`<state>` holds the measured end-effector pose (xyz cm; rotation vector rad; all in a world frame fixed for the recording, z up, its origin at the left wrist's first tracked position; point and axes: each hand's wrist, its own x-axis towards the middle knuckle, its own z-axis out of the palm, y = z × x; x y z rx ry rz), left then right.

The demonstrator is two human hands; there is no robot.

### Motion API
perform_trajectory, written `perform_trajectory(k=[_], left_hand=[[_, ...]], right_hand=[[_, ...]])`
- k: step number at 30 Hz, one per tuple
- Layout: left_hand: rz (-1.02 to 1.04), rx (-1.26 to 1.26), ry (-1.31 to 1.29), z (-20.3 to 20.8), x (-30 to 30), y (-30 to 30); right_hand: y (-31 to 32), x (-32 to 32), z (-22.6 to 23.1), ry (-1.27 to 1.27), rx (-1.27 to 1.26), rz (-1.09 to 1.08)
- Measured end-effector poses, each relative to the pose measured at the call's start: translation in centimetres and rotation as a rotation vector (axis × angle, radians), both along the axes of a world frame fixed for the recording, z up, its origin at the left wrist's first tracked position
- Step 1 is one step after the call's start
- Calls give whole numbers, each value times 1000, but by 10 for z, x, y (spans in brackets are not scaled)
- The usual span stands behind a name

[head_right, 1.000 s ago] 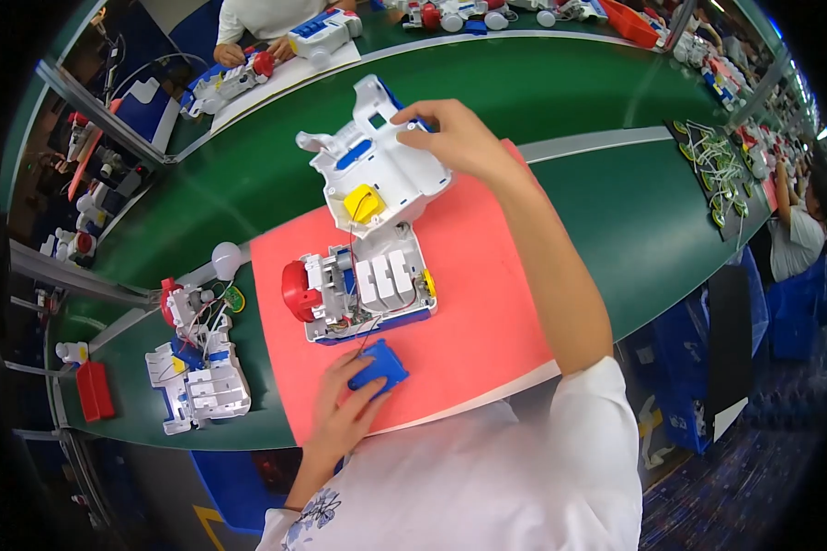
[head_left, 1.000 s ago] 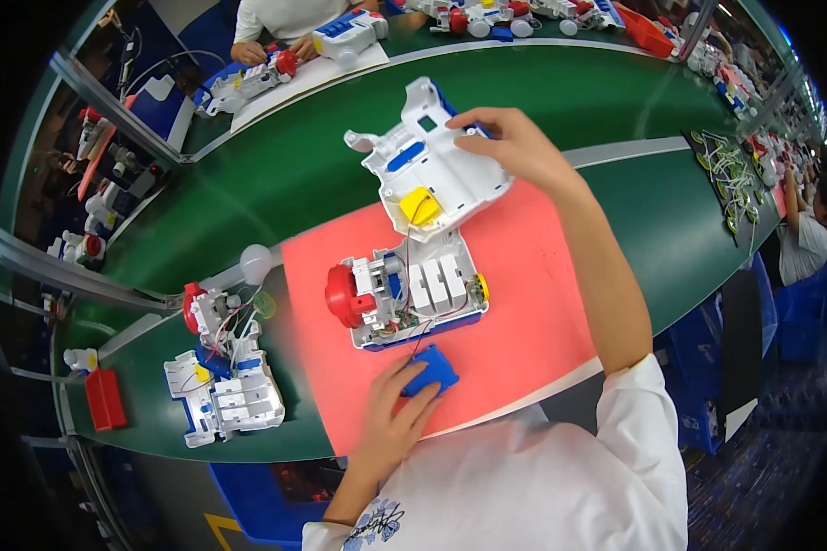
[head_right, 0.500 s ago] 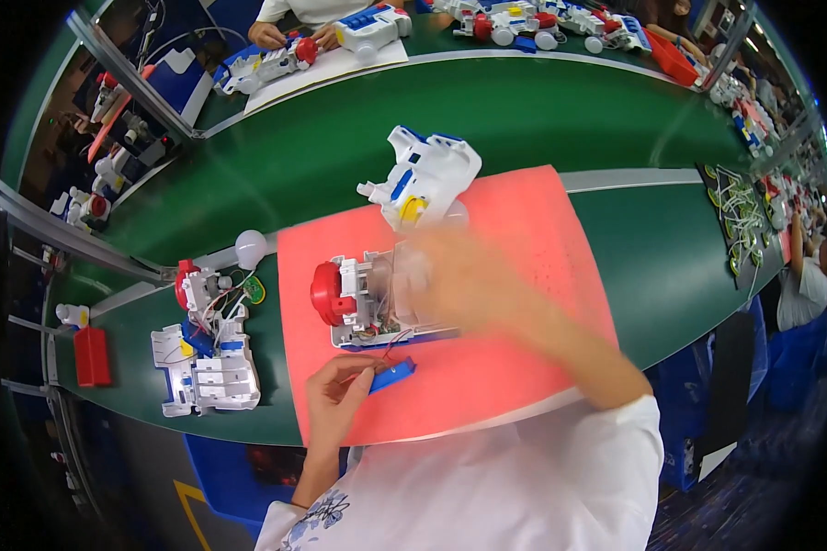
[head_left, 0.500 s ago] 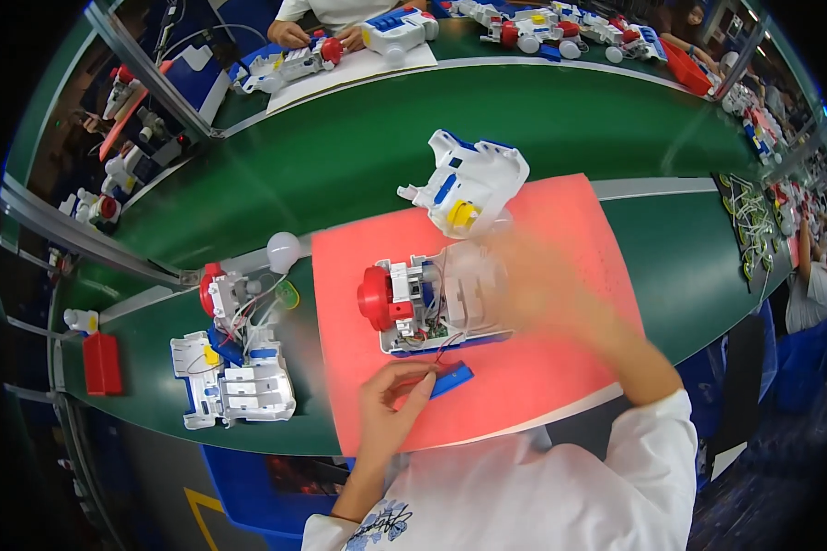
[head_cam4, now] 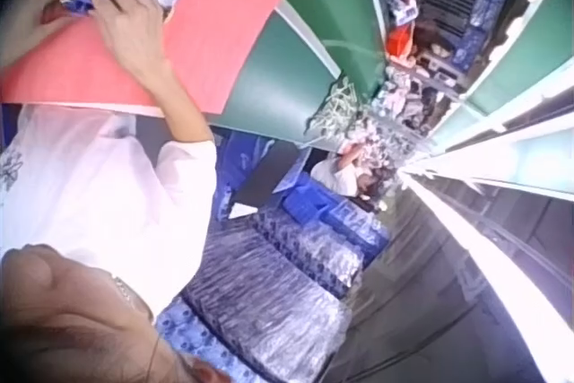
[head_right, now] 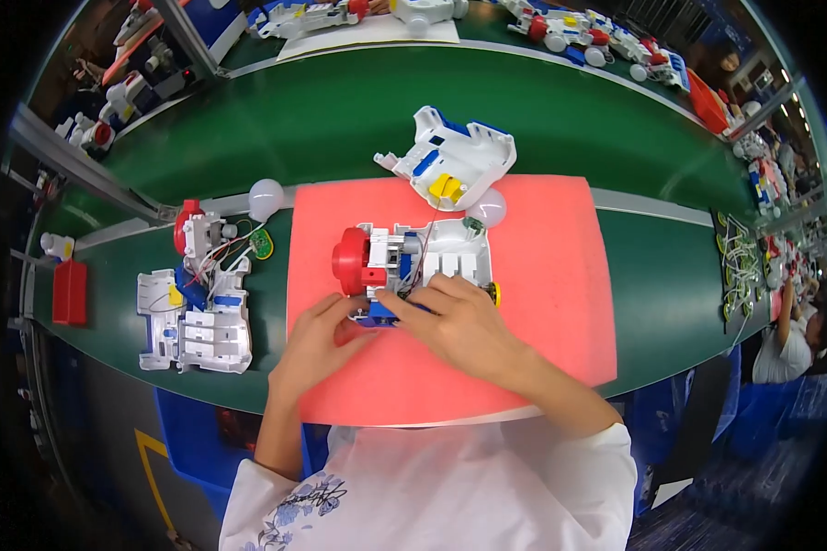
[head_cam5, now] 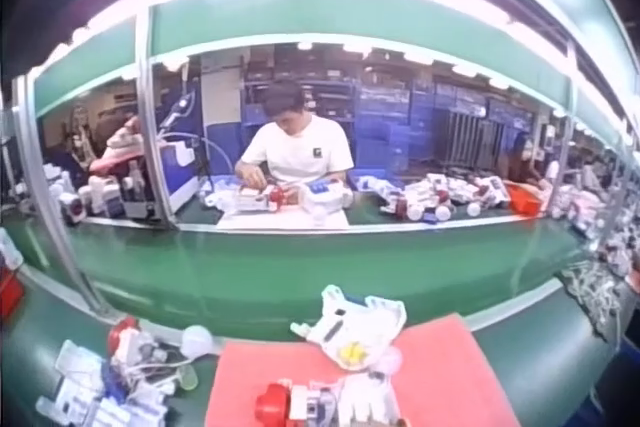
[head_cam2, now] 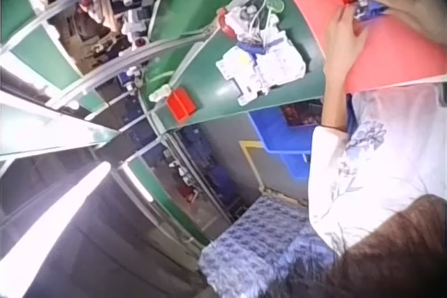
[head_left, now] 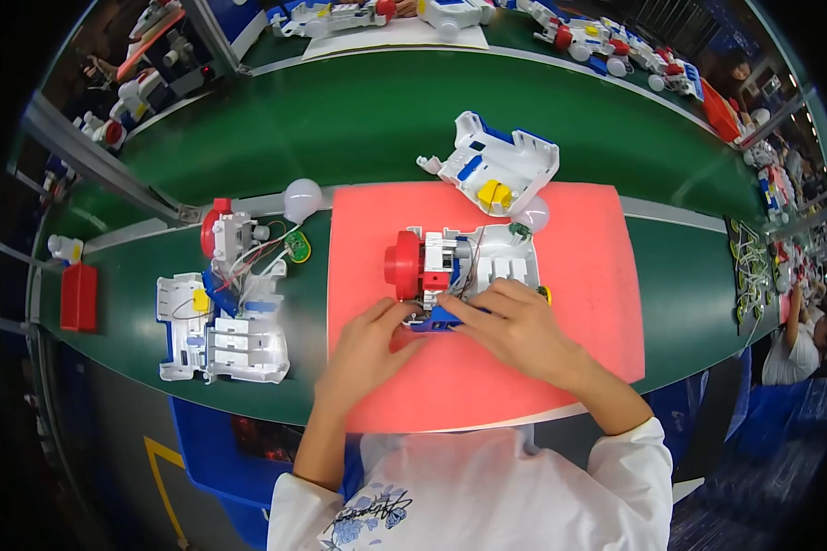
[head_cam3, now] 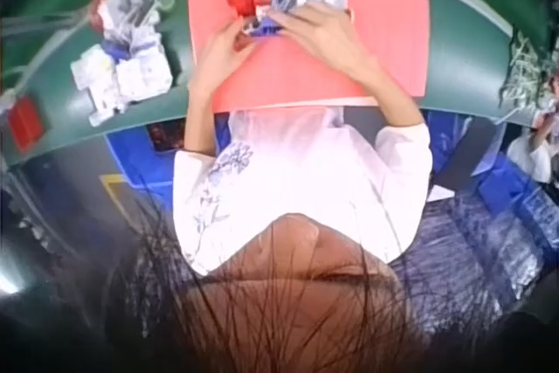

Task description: The recorder is assembling the internal electronics and plastic housing of a toy vehicle on a production line.

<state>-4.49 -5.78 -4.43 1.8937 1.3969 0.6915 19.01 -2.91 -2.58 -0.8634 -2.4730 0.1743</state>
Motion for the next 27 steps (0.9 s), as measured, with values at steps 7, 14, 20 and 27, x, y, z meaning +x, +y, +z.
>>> perform_trajectory(k=[7,14,20,27], left_hand=[[-3,-28,-50,-13,-6,8],[-53,37,-129,-19,-8,10],[-70,16,-120,-23,-9,10],[-83,23,-155,-29,-8,10]], right_hand=[[-1,-2,-2,45,-12,-7],[-9,-2,4,0,-22,-91],[-6,-1,1,-120,73,-38],[2,4,7,-207,41,45]])
